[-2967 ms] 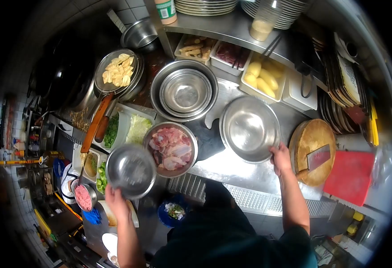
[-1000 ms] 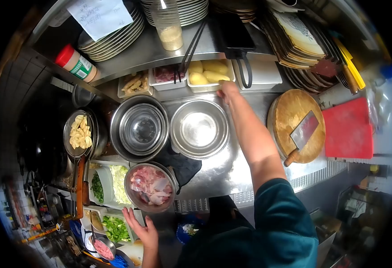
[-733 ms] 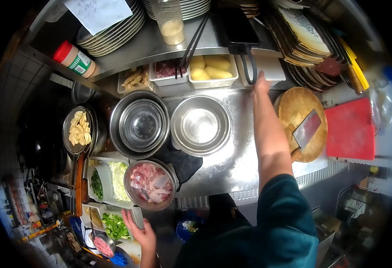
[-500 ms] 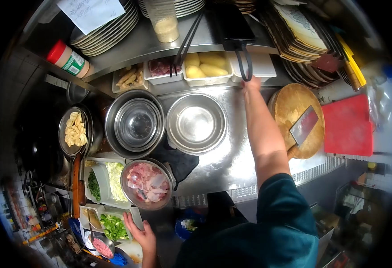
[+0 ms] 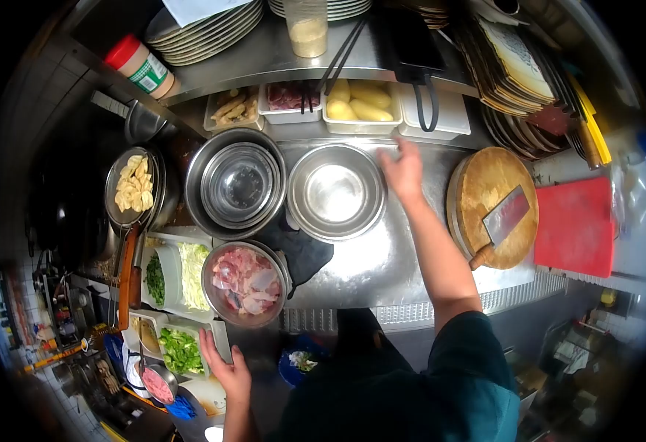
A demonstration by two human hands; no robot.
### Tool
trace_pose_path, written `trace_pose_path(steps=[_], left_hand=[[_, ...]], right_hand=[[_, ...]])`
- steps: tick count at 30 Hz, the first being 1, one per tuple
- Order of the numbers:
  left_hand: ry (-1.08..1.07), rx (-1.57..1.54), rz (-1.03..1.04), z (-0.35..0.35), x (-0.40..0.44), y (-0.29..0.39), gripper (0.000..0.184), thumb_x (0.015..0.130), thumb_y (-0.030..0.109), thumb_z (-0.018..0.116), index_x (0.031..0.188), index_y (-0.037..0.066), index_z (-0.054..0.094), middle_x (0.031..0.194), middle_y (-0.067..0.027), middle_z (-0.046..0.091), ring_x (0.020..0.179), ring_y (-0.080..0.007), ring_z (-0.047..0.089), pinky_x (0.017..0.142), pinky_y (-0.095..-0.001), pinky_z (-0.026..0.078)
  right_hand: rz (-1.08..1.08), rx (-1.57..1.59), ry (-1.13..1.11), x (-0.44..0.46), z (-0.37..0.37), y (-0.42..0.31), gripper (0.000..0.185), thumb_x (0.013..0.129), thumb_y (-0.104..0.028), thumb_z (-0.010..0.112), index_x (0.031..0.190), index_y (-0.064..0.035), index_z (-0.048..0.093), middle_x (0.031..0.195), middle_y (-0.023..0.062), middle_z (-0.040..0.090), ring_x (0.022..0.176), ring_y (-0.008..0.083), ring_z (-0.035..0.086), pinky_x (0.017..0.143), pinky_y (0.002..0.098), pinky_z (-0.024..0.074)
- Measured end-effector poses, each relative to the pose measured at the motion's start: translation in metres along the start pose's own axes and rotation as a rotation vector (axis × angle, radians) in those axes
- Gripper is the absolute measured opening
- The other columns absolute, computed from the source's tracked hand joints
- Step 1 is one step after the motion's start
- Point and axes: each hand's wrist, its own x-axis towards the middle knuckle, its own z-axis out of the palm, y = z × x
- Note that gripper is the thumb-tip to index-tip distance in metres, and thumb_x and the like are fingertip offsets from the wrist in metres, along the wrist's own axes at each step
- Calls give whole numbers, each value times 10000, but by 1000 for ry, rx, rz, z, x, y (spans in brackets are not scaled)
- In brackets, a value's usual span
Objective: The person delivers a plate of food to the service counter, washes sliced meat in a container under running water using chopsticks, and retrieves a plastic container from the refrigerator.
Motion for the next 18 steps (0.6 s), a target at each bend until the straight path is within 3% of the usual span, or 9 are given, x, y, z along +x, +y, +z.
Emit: trace_pose_path(steps=[1,4,7,8,11,13,14,15,18], left_hand=[[-2,0,-12,-2,-3,-2,599,895,36,616,1452,-53,416,1587,-278,307,1455,-461,328,1193,-505,268],[-3,-6,-48,-3,-19,-7,583,884,26,625,1434,-43,445,1577,-262,334,1436,-459,358,1180,-501,294],[-5,-12,-63,-8,-24,-6,567,872,13,634,1413,-33,473,1561,-253,364,1414,-459,388,1167,-495,317],[-3,-9,-71,-11,-25,-2,563,868,9,636,1407,-31,480,1555,-253,372,1407,-458,397,1163,-493,323],[13,-9,-75,-19,-30,5,554,863,-19,625,1400,-29,490,1541,-247,397,1412,-435,403,1172,-470,312],[32,-11,-82,-23,-32,9,545,860,-32,618,1392,-32,497,1534,-244,410,1415,-422,405,1178,-458,303],[36,-9,-93,-26,-34,12,540,859,-33,618,1386,-35,503,1530,-244,414,1412,-422,408,1177,-456,304],[40,-6,-103,-27,-35,13,534,857,-34,617,1379,-38,508,1527,-244,419,1410,-421,411,1177,-454,304],[43,-11,-124,-28,-45,8,513,853,-35,616,1357,-50,523,1517,-246,427,1402,-420,420,1175,-449,307]], right_hand=[[-51,-129,-166,-15,-6,-22,581,816,-316,812,1266,6,636,1111,221,668,1015,383,643,932,452,515],[-94,-521,-364,-37,-3,-44,529,814,-255,805,1245,9,649,1106,227,666,1045,387,635,943,453,515],[-496,-332,-136,-39,10,-50,489,821,-227,798,1229,3,655,1109,228,668,1074,374,627,936,462,518],[-511,-216,-108,-39,18,-61,399,880,-188,743,1216,8,656,1106,204,675,1023,324,663,862,429,552],[240,592,-439,-21,67,-83,260,962,-147,643,1147,34,663,1091,181,678,950,261,690,788,370,593],[687,1094,-438,-5,84,-128,236,1012,-123,551,1135,62,632,1077,172,666,891,226,694,753,307,614],[832,1231,-401,6,99,-143,227,1018,-108,540,1150,70,594,1081,190,653,937,244,689,789,307,625],[911,1241,-356,18,123,-151,239,1037,-99,524,1187,80,574,1060,181,644,883,246,683,757,321,646],[978,1114,-265,50,188,-165,229,986,-146,628,1177,-20,619,1050,142,623,784,218,574,636,314,570]])
